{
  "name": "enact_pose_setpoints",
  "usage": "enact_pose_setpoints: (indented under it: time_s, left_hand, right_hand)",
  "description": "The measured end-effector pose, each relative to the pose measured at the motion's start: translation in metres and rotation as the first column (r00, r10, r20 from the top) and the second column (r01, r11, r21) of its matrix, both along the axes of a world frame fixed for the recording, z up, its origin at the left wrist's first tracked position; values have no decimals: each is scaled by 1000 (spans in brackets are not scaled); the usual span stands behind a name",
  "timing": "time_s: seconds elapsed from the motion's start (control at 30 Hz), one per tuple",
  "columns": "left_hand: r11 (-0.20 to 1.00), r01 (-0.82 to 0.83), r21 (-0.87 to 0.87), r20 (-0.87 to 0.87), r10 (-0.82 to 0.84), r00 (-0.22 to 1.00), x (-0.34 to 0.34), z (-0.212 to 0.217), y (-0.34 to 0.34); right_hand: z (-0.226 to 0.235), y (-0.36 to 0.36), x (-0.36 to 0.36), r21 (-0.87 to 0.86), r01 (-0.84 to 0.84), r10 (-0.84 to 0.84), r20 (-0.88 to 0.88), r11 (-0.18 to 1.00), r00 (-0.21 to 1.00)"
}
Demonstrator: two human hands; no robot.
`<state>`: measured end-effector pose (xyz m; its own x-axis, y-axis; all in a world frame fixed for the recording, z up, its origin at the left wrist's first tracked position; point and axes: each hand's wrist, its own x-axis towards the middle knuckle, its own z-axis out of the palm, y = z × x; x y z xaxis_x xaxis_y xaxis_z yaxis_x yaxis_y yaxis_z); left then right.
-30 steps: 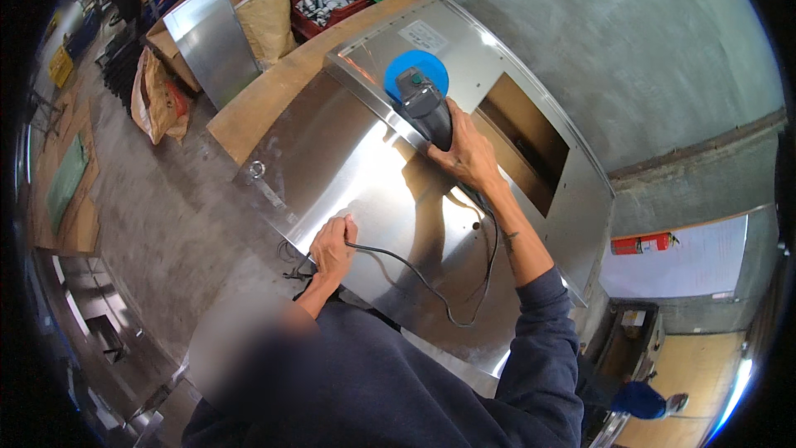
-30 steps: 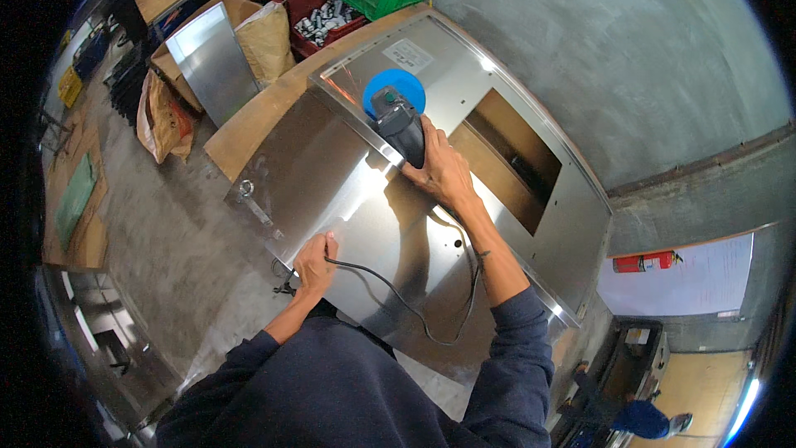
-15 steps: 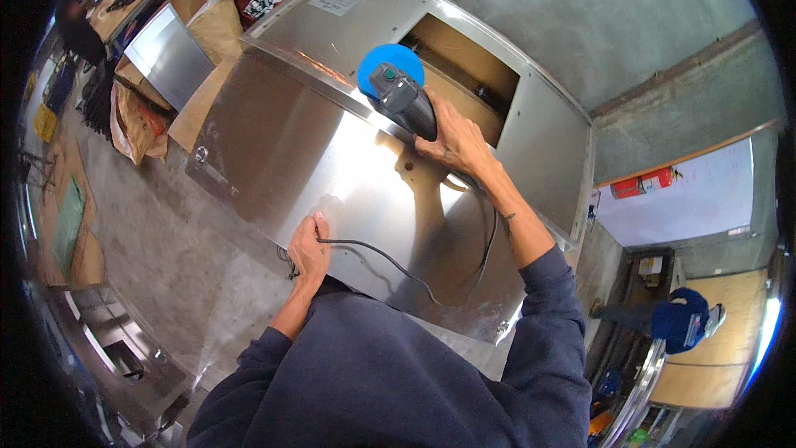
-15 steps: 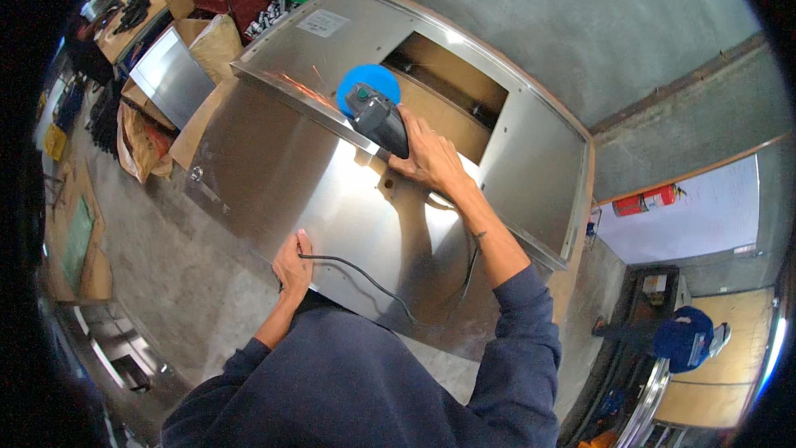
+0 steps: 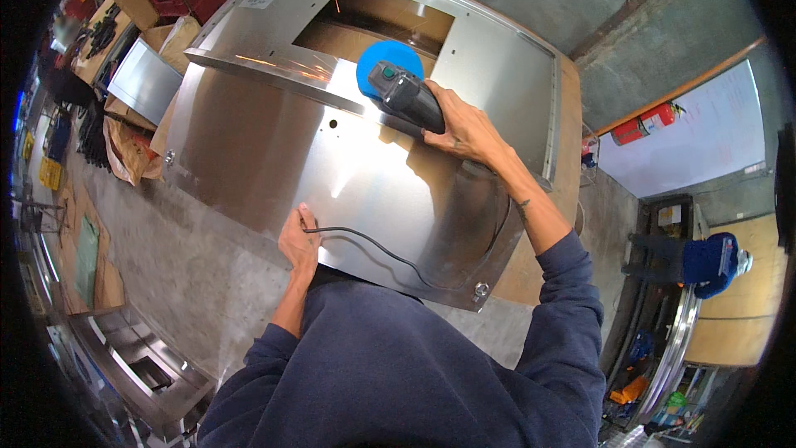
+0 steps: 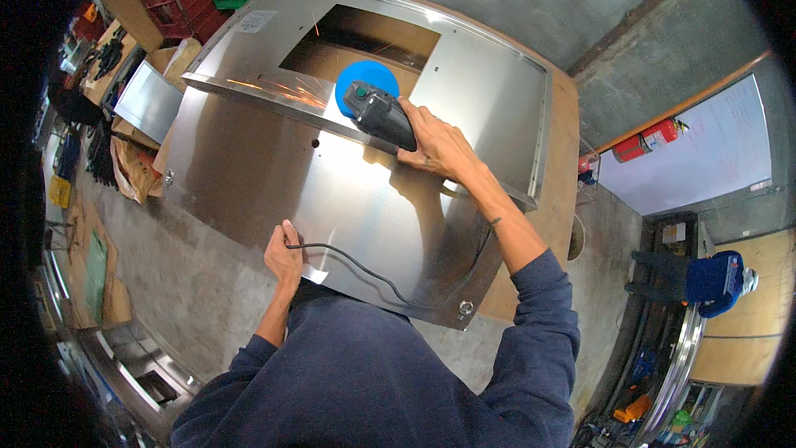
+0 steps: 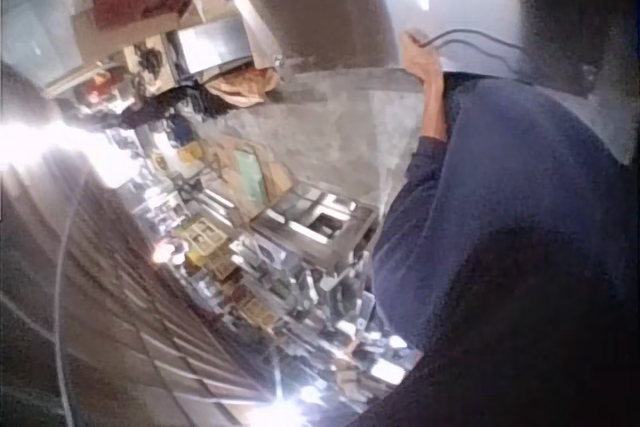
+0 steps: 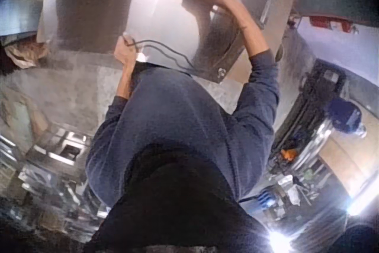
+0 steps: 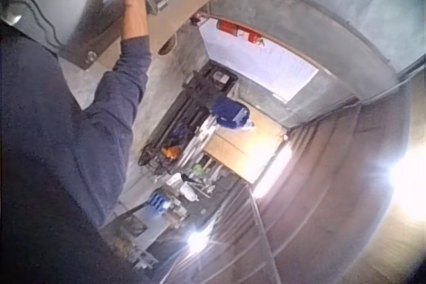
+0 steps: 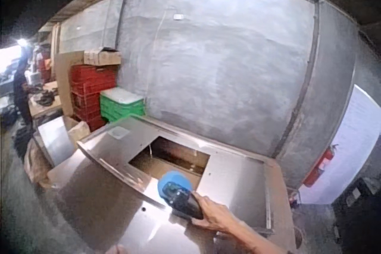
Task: The person wipes a stainless steel range hood with a cloth, then uses an angle grinder with a polishing pad to smooth the surface. They change the grinding disc and continue polishing the metal.
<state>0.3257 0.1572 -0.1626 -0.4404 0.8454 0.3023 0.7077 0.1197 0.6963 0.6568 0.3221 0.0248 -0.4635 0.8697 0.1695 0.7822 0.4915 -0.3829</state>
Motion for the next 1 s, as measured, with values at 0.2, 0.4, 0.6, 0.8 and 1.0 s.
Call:
enact_pose_setpoints:
  time_s: [0.2, 0.4, 0.6, 0.8, 1.0]
  left_hand:
    - [999, 31, -25, -35, -32, 999, 37, 5, -15]
    - [998, 50, -29, -109, -53, 993, 68, 4, -23]
    - [996, 56, -71, -108, -64, 992, 93, 13, -31]
    - [991, 123, -57, -91, -127, 988, 108, 24, -39]
    - [986, 143, -83, -157, -155, 975, 107, 11, -39]
  right_hand:
    - [0, -33, 75, 11, 8, -9, 20, 1000, 1000]
    - [-1, -66, 140, 7, 25, -25, -10, 1000, 1000]
    - [-1, -95, 192, -92, 92, -92, 2, 992, 996]
    - [-7, -123, 233, -59, 103, -107, -62, 993, 992]
    - [-3, -139, 256, -92, 160, -165, -52, 983, 985]
